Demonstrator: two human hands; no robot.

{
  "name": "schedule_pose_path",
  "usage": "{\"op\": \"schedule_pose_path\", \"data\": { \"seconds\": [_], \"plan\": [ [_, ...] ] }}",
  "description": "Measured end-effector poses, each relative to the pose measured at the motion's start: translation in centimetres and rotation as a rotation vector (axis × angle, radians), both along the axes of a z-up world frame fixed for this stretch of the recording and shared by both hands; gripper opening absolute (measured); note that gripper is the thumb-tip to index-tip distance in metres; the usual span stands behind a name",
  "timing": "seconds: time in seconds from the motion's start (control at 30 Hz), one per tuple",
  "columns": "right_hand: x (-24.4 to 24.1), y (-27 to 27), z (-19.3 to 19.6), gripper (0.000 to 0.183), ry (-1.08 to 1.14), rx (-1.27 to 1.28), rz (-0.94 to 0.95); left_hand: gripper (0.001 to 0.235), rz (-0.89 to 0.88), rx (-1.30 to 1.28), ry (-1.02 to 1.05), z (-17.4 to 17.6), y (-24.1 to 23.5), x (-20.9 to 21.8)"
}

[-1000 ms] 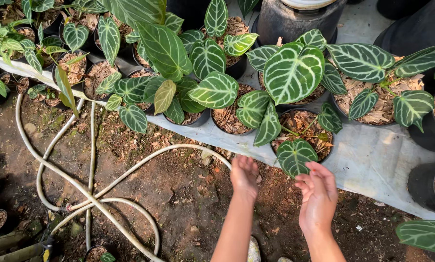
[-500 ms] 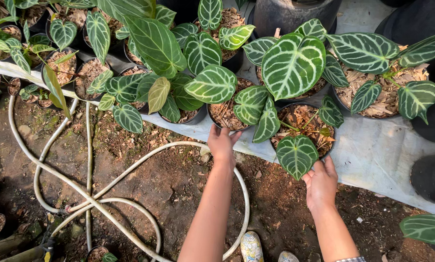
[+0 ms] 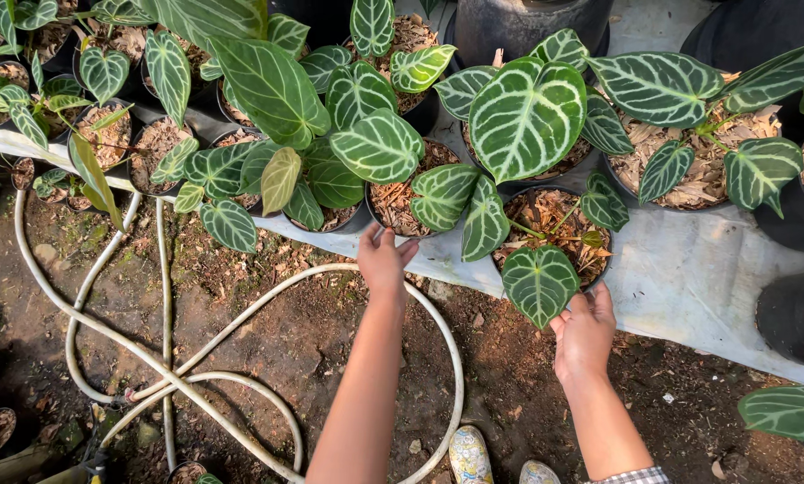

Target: The person moves potted plants from the ground to a shelf and from the shelf to the ground, touching and adjusting the leaves of several plants.

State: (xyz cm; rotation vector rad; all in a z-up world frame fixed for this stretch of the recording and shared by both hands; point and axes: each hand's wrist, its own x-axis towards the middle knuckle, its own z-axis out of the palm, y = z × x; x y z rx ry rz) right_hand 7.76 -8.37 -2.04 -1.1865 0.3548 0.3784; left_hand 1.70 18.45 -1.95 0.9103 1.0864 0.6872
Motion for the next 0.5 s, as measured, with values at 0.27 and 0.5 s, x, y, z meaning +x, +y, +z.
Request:
{"op": "schedule_pose_path", "data": {
  "seconds": [0.27,0.5],
  "plan": [
    [0.0,0.0,-1.5,0.044,0.016,0.077,-0.027,0.035,-0.239,-0.177,0.095,-0.5,-7.5,0.3],
    [-0.8,-0.5,0.3,0.053,0.100,0.044,0.032,0.052,-0.375,-0.002,0.157,1.7,-10.2,-0.1]
  ]
}}
